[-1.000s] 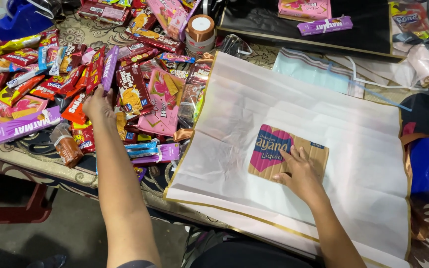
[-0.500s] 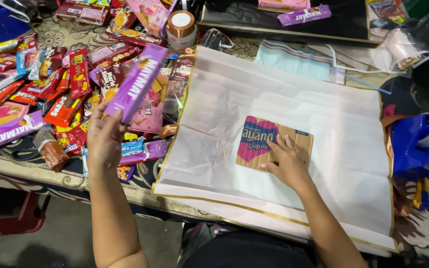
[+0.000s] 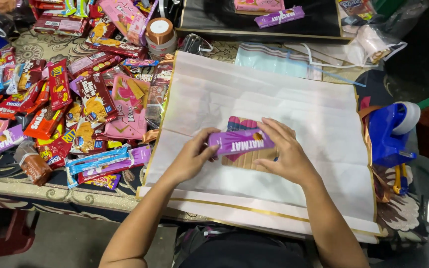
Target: The person ties a ribbon around a clear plastic-wrapped snack bundle and sets it aside. Then they open a white wrapping sheet and place a small cardboard box on it, followed by several snack packets including Matmat, Marie Susu, and Ritz. They adjust the items on the sheet and continue adding more snacks to the arrangement.
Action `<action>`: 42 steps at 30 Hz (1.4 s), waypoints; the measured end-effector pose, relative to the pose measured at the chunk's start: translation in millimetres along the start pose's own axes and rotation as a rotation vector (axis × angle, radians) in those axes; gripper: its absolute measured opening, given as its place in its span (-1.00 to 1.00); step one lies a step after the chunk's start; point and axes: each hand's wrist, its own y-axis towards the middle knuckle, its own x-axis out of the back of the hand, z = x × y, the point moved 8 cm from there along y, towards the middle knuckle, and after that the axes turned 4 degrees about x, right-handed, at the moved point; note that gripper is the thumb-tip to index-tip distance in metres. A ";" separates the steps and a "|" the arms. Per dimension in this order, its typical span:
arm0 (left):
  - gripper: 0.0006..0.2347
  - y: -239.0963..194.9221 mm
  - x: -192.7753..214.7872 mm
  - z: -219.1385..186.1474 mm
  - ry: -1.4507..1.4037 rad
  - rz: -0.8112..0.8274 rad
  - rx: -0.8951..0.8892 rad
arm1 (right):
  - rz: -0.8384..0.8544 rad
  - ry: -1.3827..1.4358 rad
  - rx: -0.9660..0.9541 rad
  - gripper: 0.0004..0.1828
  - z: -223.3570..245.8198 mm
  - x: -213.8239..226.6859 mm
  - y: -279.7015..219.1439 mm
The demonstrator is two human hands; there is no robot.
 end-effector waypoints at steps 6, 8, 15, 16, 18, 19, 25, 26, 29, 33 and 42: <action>-0.57 1.8 -39.0 10.1 0.031 -0.037 0.027 | 0.176 -0.044 -0.102 -0.28 -9.4 -8.8 4.6; -0.51 -3.3 -49.6 5.5 0.100 -0.107 -0.007 | 0.192 -0.022 -0.208 -0.26 -12.7 -0.8 15.5; -0.47 -23.2 -107.7 35.7 1.001 -0.259 -0.229 | 0.203 -0.085 -0.307 -0.27 -67.9 -17.0 27.5; -0.47 -22.8 -111.7 46.9 1.000 -0.258 -0.227 | 0.205 -0.084 -0.308 -0.27 -76.2 -22.3 28.1; -0.40 -17.9 -121.2 75.1 1.172 -0.188 -0.165 | 0.235 -0.095 -0.289 -0.25 -91.3 -35.1 32.7; -0.40 -17.2 -121.9 75.8 1.175 -0.188 -0.165 | 0.233 -0.093 -0.288 -0.25 -94.1 -36.5 33.9; -0.38 -13.9 -125.7 78.8 1.234 -0.162 -0.127 | 0.366 -0.209 -0.366 -0.21 -121.4 -58.2 30.3; -0.37 -13.3 -126.3 79.4 1.248 -0.162 -0.126 | 0.379 -0.214 -0.375 -0.22 -125.5 -60.9 29.6; -0.36 -10.4 -128.8 86.8 1.270 -0.158 -0.117 | 0.398 -0.216 -0.372 -0.20 -125.7 -61.2 27.0; -0.36 -8.9 -129.9 89.6 1.292 -0.155 -0.106 | 0.368 -0.169 -0.322 -0.23 -103.8 -48.4 30.0; -0.37 -9.4 -129.4 83.7 1.287 -0.122 -0.059 | 0.355 -0.161 -0.304 -0.25 -95.1 -45.0 32.2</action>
